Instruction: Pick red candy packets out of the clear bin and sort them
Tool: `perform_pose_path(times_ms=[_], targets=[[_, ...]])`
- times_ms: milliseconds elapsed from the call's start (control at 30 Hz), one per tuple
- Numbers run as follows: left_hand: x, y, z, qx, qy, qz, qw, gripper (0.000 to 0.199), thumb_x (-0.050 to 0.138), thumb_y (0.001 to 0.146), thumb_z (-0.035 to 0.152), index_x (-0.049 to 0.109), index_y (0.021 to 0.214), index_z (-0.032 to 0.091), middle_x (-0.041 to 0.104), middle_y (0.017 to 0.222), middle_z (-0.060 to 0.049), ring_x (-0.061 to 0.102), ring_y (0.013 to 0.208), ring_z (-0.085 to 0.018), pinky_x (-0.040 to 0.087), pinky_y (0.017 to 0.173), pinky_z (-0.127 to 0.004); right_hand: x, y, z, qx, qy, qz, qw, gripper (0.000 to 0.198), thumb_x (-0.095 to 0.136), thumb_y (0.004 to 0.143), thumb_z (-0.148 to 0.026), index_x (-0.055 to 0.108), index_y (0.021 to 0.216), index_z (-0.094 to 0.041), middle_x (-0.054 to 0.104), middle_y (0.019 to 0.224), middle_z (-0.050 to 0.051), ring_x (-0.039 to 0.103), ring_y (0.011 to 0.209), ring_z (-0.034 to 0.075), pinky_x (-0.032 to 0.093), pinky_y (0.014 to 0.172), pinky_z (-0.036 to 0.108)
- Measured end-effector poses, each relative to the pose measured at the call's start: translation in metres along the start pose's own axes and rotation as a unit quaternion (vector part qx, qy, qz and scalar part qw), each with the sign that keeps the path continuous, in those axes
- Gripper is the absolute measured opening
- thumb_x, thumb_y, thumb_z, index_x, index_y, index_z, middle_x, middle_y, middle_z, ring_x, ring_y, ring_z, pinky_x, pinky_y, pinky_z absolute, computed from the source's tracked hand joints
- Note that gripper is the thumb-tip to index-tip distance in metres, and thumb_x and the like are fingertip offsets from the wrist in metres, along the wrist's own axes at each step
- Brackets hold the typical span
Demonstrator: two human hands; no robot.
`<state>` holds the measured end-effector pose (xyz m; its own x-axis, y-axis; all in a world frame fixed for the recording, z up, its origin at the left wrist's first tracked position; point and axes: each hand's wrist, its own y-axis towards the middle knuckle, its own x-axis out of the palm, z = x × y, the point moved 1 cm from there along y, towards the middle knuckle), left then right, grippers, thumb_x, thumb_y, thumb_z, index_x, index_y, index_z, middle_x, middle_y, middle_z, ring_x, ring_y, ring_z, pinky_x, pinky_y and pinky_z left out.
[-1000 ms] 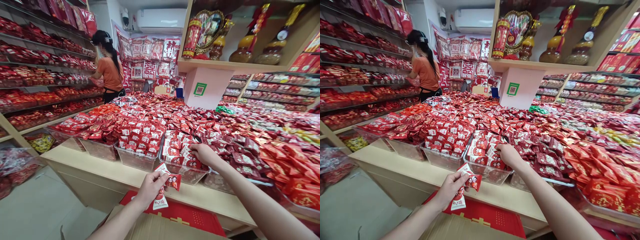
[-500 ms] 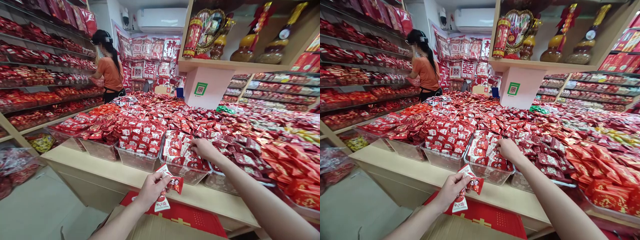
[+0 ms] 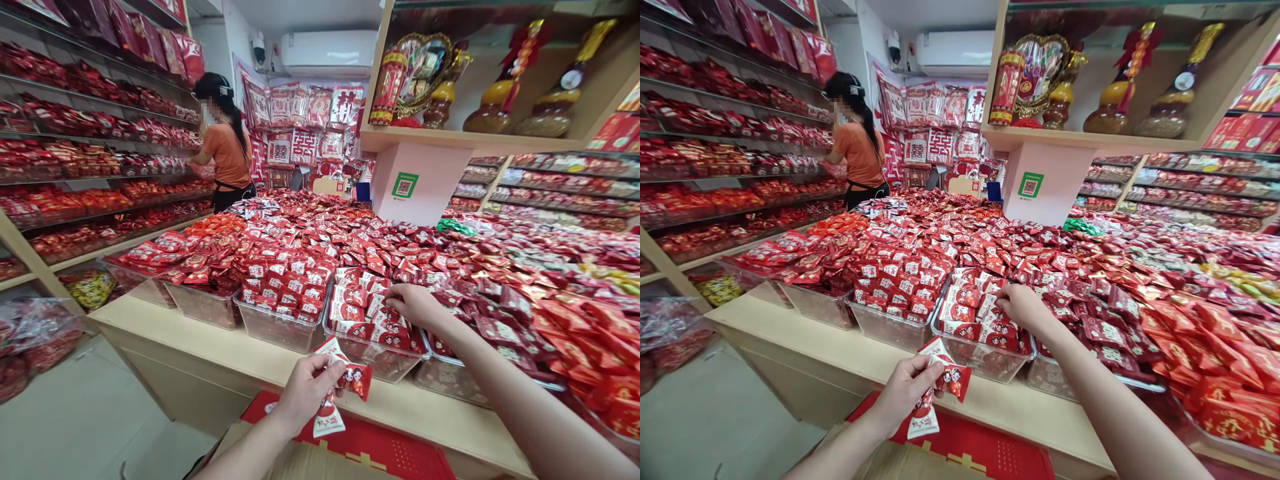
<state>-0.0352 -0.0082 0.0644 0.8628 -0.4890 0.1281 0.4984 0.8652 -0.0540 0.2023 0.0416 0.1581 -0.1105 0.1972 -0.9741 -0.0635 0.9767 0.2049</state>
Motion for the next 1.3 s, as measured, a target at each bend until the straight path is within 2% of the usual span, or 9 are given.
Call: perform_pose_path(times_ms=[167,367,467,600,767,867,1033,1133,1300], targets=[[0.000,-0.001,0.000,0.005,0.003,-0.010,1.000,0.034,0.054,0.073,0.044,0.054,0.072,0.010,0.054,0.064,-0.003,0.050,0.057,-0.010,0.038,0.055,-0.022,0.002,0.047,-0.014,-0.046,-0.017,0.012,0.999,0.024,0.044,0.079,-0.020,0.066,0.088,-0.018,0.068,0.089,0.004,0.060,0.080,0.016,0.041,0.070,0.023],[-0.001,-0.001,0.000,0.030,0.008,-0.010,0.999,0.034,0.051,0.075,0.043,0.054,0.070,0.010,0.054,0.063,-0.003,0.045,0.055,-0.009,0.037,0.055,-0.023,0.023,0.099,-0.036,-0.131,-0.069,-0.027,0.989,0.014,0.056,0.075,-0.025,0.066,0.078,-0.017,0.068,0.082,0.004,0.058,0.084,0.017,0.038,0.083,0.032],[-0.003,-0.002,0.000,0.028,0.025,-0.008,0.999,0.034,0.051,0.075,0.044,0.053,0.068,0.011,0.051,0.059,-0.002,0.042,0.052,-0.008,0.035,0.052,-0.022,0.027,0.108,-0.044,-0.154,-0.093,-0.038,0.983,0.016,0.054,0.077,-0.028,0.063,0.076,-0.014,0.066,0.080,0.003,0.057,0.081,0.016,0.039,0.081,0.036],[-0.003,-0.002,-0.001,0.019,0.038,-0.007,0.999,0.035,0.050,0.075,0.046,0.051,0.067,0.012,0.048,0.057,-0.001,0.042,0.050,-0.008,0.032,0.048,-0.021,0.026,0.107,-0.042,-0.172,-0.101,-0.034,0.979,0.013,0.057,0.075,-0.026,0.065,0.075,-0.015,0.065,0.081,0.005,0.056,0.082,0.017,0.038,0.080,0.031],[-0.001,-0.001,0.002,0.022,0.071,-0.014,0.997,0.036,0.051,0.074,0.047,0.053,0.066,0.012,0.048,0.055,-0.001,0.041,0.048,-0.008,0.031,0.047,-0.021,0.027,0.106,-0.030,-0.137,-0.089,-0.003,0.987,0.022,0.062,0.070,-0.033,0.064,0.086,-0.019,0.063,0.091,0.009,0.054,0.090,0.021,0.039,0.076,0.028],[-0.001,-0.002,0.005,0.028,0.078,-0.004,0.997,0.037,0.051,0.074,0.047,0.053,0.065,0.011,0.048,0.055,-0.001,0.040,0.048,-0.007,0.032,0.048,-0.021,0.027,0.106,-0.027,-0.111,-0.076,0.011,0.991,0.022,0.062,0.069,-0.035,0.065,0.081,-0.018,0.064,0.086,0.010,0.055,0.087,0.023,0.040,0.075,0.030],[-0.003,-0.003,0.006,0.013,0.014,0.018,1.000,0.036,0.052,0.073,0.047,0.056,0.072,0.011,0.054,0.059,-0.002,0.045,0.051,-0.008,0.033,0.048,-0.020,0.010,0.071,-0.037,-0.088,-0.022,0.060,0.994,0.023,0.052,0.077,-0.032,0.062,0.089,-0.016,0.063,0.095,0.010,0.054,0.091,0.021,0.039,0.082,0.031],[-0.005,-0.001,0.005,0.007,-0.030,0.055,0.998,0.037,0.053,0.073,0.048,0.057,0.074,0.012,0.056,0.060,-0.002,0.049,0.051,-0.010,0.033,0.045,-0.019,0.000,0.017,-0.051,-0.064,0.132,0.060,0.987,0.027,0.042,0.083,-0.036,0.059,0.091,-0.018,0.064,0.087,0.006,0.056,0.078,0.015,0.043,0.069,0.025],[-0.007,0.002,0.004,0.045,-0.026,0.079,0.995,0.035,0.052,0.074,0.045,0.061,0.077,0.011,0.057,0.066,-0.003,0.050,0.057,-0.011,0.040,0.054,-0.022,0.016,-0.066,-0.077,-0.015,0.422,-0.101,0.901,0.031,0.047,0.077,-0.048,0.056,0.078,-0.018,0.054,0.060,-0.001,0.049,0.053,0.010,0.040,0.047,0.022]])
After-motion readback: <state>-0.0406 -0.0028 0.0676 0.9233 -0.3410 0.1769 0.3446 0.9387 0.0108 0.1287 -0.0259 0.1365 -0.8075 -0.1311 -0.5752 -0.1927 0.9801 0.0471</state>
